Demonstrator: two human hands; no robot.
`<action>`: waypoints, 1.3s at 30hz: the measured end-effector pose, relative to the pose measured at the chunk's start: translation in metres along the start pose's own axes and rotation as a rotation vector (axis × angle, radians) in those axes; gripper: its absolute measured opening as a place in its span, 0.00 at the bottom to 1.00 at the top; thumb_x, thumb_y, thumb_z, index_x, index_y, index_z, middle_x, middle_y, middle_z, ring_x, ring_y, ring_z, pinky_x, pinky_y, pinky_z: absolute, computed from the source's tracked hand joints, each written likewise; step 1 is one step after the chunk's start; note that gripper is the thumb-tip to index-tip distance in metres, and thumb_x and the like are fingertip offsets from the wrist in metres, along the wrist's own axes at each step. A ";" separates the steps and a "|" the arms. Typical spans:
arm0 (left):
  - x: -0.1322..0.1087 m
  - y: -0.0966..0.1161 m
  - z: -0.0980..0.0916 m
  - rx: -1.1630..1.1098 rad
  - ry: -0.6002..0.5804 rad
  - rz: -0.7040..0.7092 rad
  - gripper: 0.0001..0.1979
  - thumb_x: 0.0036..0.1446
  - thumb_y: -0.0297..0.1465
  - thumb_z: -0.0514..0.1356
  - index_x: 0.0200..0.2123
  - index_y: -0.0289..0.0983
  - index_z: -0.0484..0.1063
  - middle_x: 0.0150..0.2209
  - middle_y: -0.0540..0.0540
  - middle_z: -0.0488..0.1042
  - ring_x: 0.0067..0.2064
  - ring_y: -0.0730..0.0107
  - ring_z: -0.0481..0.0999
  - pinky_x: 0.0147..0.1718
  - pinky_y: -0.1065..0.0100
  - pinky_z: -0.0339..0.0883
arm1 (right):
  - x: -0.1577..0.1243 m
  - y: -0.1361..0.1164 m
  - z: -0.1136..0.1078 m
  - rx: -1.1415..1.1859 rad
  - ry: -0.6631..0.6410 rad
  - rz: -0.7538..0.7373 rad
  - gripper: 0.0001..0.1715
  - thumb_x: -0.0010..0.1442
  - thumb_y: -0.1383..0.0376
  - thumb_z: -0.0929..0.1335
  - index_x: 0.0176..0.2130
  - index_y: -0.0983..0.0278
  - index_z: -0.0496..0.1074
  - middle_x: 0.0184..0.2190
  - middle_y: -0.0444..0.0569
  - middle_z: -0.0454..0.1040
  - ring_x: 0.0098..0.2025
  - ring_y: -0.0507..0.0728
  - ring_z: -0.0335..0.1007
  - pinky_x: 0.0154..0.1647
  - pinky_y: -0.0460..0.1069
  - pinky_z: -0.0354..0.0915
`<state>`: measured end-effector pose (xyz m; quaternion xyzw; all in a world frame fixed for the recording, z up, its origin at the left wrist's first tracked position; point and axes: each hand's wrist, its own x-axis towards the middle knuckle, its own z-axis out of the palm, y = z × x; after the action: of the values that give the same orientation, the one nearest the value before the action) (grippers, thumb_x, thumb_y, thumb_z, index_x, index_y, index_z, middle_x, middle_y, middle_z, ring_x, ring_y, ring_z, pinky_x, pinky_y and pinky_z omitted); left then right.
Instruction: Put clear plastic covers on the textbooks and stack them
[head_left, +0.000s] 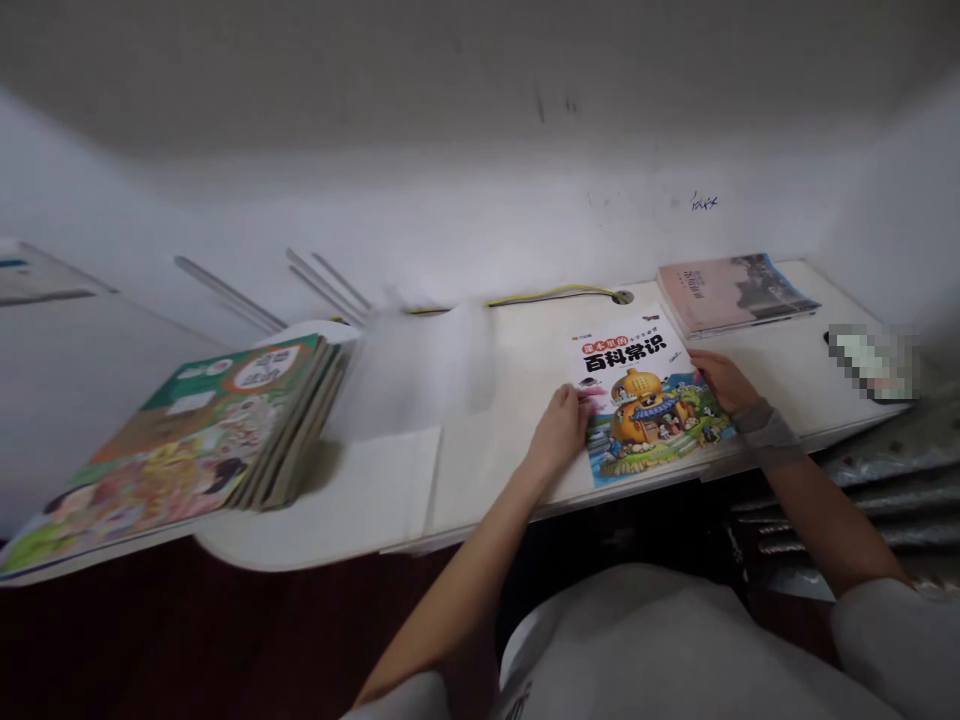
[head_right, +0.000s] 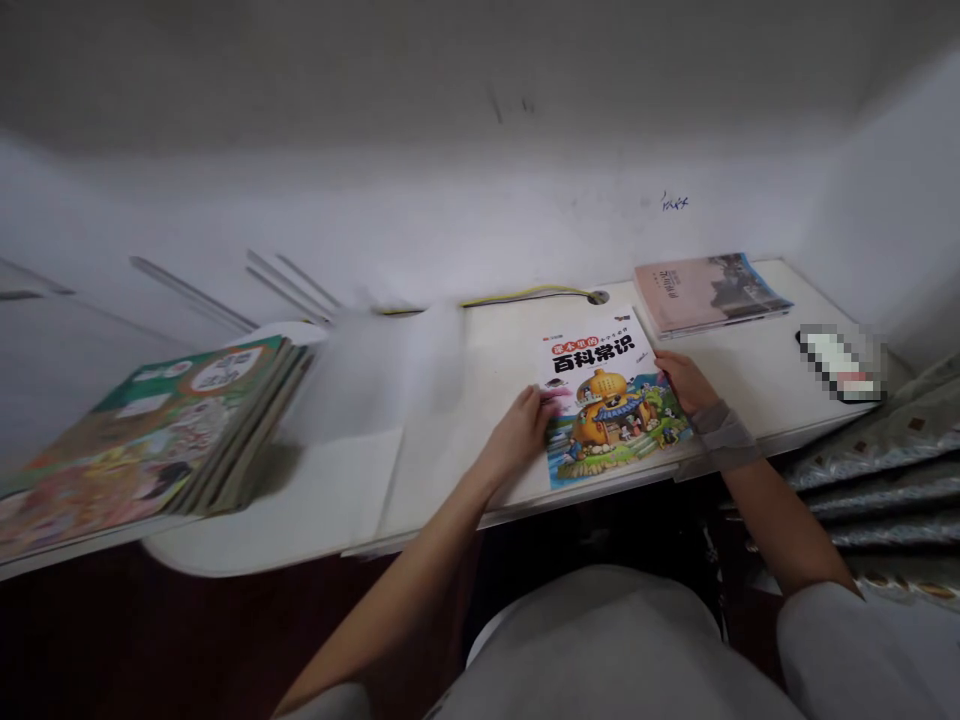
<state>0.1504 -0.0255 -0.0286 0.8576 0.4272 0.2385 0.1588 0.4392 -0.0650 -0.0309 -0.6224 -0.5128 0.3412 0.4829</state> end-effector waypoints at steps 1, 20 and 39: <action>-0.007 -0.005 0.008 0.052 -0.021 -0.005 0.16 0.64 0.34 0.50 0.48 0.30 0.68 0.52 0.29 0.71 0.57 0.51 0.70 0.55 0.50 0.64 | -0.001 0.003 -0.003 0.013 0.025 0.001 0.31 0.57 0.43 0.62 0.38 0.65 0.74 0.31 0.51 0.79 0.28 0.58 0.75 0.33 0.54 0.73; -0.019 -0.001 0.020 0.359 -0.063 -0.060 0.32 0.65 0.43 0.47 0.61 0.23 0.60 0.63 0.29 0.60 0.65 0.48 0.59 0.61 0.53 0.57 | -0.041 0.009 -0.002 -0.559 0.089 -0.051 0.30 0.62 0.55 0.60 0.59 0.66 0.66 0.54 0.58 0.73 0.57 0.64 0.68 0.61 0.61 0.61; -0.014 0.057 -0.016 -0.762 -0.062 -0.108 0.25 0.62 0.50 0.49 0.31 0.35 0.74 0.33 0.45 0.76 0.38 0.64 0.75 0.40 0.64 0.70 | -0.070 -0.078 0.040 -0.204 -0.301 -0.438 0.32 0.67 0.54 0.59 0.66 0.57 0.54 0.67 0.47 0.56 0.68 0.57 0.49 0.69 0.57 0.48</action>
<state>0.1722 -0.0686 0.0079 0.7202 0.3473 0.3453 0.4914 0.3610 -0.1222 0.0263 -0.4845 -0.7326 0.2641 0.3984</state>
